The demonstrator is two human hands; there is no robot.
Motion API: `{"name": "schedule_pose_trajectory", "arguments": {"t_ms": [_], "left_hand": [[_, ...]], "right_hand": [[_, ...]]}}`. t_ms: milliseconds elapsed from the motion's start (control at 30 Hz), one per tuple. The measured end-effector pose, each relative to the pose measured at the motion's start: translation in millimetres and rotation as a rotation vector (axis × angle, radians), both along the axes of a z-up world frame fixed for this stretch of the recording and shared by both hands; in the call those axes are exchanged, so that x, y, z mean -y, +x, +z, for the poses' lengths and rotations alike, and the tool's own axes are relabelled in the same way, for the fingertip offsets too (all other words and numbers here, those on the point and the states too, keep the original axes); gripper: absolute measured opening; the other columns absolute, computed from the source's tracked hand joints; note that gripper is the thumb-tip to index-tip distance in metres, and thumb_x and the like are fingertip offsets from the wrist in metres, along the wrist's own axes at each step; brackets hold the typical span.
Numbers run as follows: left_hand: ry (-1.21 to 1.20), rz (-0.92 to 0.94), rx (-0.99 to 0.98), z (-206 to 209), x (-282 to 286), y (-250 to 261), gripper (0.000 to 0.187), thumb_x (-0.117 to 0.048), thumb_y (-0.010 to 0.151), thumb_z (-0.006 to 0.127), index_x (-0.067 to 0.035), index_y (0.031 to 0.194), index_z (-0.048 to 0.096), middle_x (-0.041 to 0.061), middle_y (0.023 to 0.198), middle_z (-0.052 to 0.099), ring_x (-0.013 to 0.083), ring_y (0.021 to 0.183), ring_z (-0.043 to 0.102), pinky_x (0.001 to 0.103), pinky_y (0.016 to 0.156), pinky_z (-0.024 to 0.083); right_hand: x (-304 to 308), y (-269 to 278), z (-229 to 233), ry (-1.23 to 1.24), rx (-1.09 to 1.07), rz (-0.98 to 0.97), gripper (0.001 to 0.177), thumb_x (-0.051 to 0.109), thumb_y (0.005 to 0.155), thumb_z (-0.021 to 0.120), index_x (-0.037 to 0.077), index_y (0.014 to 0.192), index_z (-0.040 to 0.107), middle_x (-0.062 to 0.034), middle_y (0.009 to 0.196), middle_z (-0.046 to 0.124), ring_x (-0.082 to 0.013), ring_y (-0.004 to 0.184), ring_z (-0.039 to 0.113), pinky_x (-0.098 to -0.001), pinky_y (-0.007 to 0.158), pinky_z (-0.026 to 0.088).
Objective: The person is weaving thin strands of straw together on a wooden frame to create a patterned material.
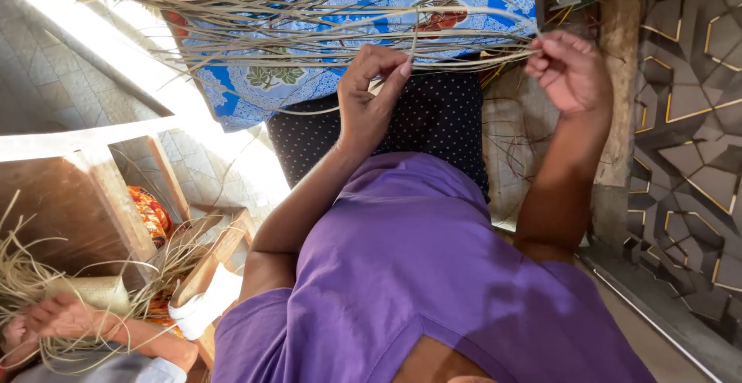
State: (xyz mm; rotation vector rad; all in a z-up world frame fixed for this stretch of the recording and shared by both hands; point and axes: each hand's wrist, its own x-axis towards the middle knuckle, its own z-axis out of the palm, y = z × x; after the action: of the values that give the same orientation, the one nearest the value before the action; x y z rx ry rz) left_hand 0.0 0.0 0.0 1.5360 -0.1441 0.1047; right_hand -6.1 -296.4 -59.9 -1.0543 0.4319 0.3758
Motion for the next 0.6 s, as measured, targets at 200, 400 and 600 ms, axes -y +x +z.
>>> {"name": "schedule_pose_trajectory", "arguments": {"t_ms": [200,400,600], "left_hand": [[0.065,0.004,0.071,6.5,-0.3,1.4,0.004,-0.011,0.085,0.059,-0.010,0.085,0.063,0.002,0.082,0.057,0.0147,0.081,0.055,0.027,0.073,0.043],[-0.020,0.027,0.084,-4.6,-5.1,-2.9,0.006,-0.009,0.085,0.058,-0.006,0.087,0.063,0.006,0.089,0.063,0.0184,0.088,0.061,0.028,0.081,0.048],[-0.142,0.048,-0.070,-17.3,-15.6,-5.6,0.011,-0.015,0.085,0.059,-0.009,0.091,0.065,0.001,0.087,0.065,0.0106,0.084,0.061,0.023,0.079,0.047]], "right_hand": [[-72.1,3.1,34.9,0.175,0.169,0.227,0.011,0.004,0.084,0.054,0.007,0.088,0.064,-0.0021,0.080,0.062,-0.0068,0.062,0.052,-0.0219,0.066,0.045],[-138.8,23.1,48.5,0.043,0.112,0.205,0.003,0.005,0.079,0.059,0.002,0.079,0.057,-0.0086,0.064,0.057,-0.0120,0.047,0.050,-0.0230,0.051,0.042],[-158.7,32.4,43.2,-0.013,0.172,0.239,0.007,0.008,0.081,0.061,0.007,0.076,0.056,-0.0014,0.059,0.048,-0.0069,0.047,0.041,-0.0190,0.044,0.031]]}}
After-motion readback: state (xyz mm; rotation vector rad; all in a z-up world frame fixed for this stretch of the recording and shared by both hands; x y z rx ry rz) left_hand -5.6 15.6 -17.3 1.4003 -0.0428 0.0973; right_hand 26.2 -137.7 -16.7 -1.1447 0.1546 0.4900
